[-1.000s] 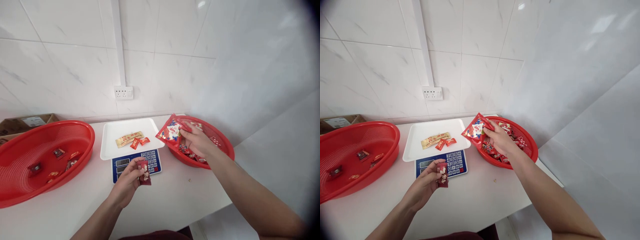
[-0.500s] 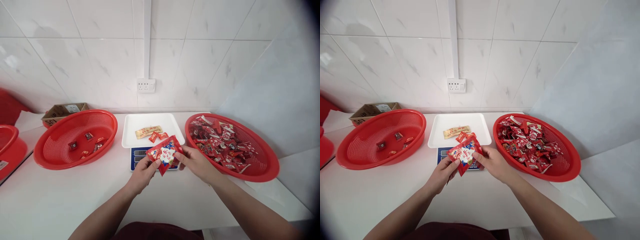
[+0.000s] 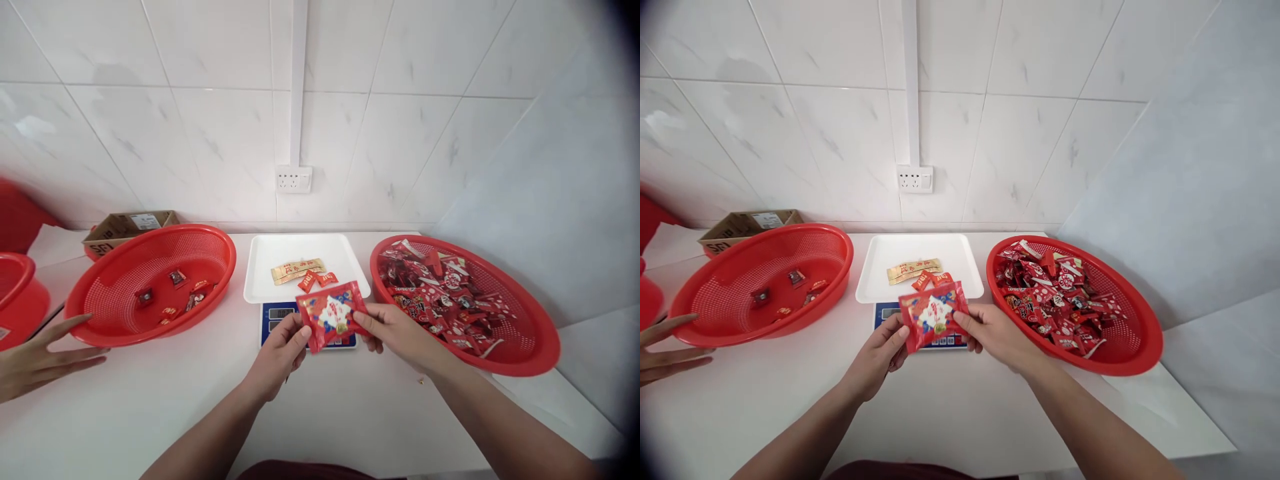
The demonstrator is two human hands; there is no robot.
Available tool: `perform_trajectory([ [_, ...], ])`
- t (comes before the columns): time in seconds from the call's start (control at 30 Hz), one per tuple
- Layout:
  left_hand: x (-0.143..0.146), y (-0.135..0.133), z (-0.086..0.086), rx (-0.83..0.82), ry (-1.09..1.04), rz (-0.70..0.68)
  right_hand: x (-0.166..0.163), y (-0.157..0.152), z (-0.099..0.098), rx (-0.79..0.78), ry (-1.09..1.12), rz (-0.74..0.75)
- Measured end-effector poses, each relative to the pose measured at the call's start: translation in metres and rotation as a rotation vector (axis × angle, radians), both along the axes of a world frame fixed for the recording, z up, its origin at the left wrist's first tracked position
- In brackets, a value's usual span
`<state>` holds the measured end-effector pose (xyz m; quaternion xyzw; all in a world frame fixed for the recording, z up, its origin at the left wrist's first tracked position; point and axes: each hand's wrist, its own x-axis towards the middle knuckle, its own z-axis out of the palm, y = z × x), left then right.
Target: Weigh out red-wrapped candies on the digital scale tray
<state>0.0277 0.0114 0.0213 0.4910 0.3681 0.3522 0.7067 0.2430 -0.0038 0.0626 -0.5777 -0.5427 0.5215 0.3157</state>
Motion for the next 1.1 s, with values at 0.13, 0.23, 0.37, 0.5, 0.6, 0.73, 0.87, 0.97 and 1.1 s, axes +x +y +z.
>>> perform_trajectory([
  [0.13, -0.002, -0.002, -0.003, 0.0, -0.037, -0.017, -0.003, 0.037, 0.008, 0.046, 0.177, -0.246],
  [0.23, -0.006, -0.004, -0.003, 0.026, -0.028, -0.038, -0.009, 0.058, 0.013, 0.018, 0.321, -0.271],
  [0.37, -0.014, -0.007, -0.003, 0.044, 0.012, -0.003, -0.022, 0.05, 0.009, -0.077, 0.208, 0.05],
  [0.5, -0.015, -0.008, -0.006, 0.069, 0.116, -0.004, -0.034, 0.016, -0.008, -0.055, 0.059, 0.359],
  [0.6, -0.008, -0.007, -0.007, 0.177, 0.246, -0.014, -0.041, -0.006, -0.019, -0.048, 0.053, 0.399],
  [0.73, 0.008, -0.008, -0.006, 0.262, 0.298, -0.076, -0.047, -0.024, -0.028, 0.048, -0.02, 0.257],
  [0.87, 0.021, -0.011, -0.008, 0.225, 0.23, -0.165, -0.046, -0.033, -0.037, 0.055, -0.03, 0.152],
  [0.97, 0.024, -0.016, -0.014, 0.215, 0.246, -0.171, -0.042, -0.038, -0.046, 0.056, 0.002, 0.145],
  [1.1, 0.023, -0.026, -0.023, 0.248, 0.314, -0.193, -0.039, -0.047, -0.058, 0.06, -0.025, 0.149],
])
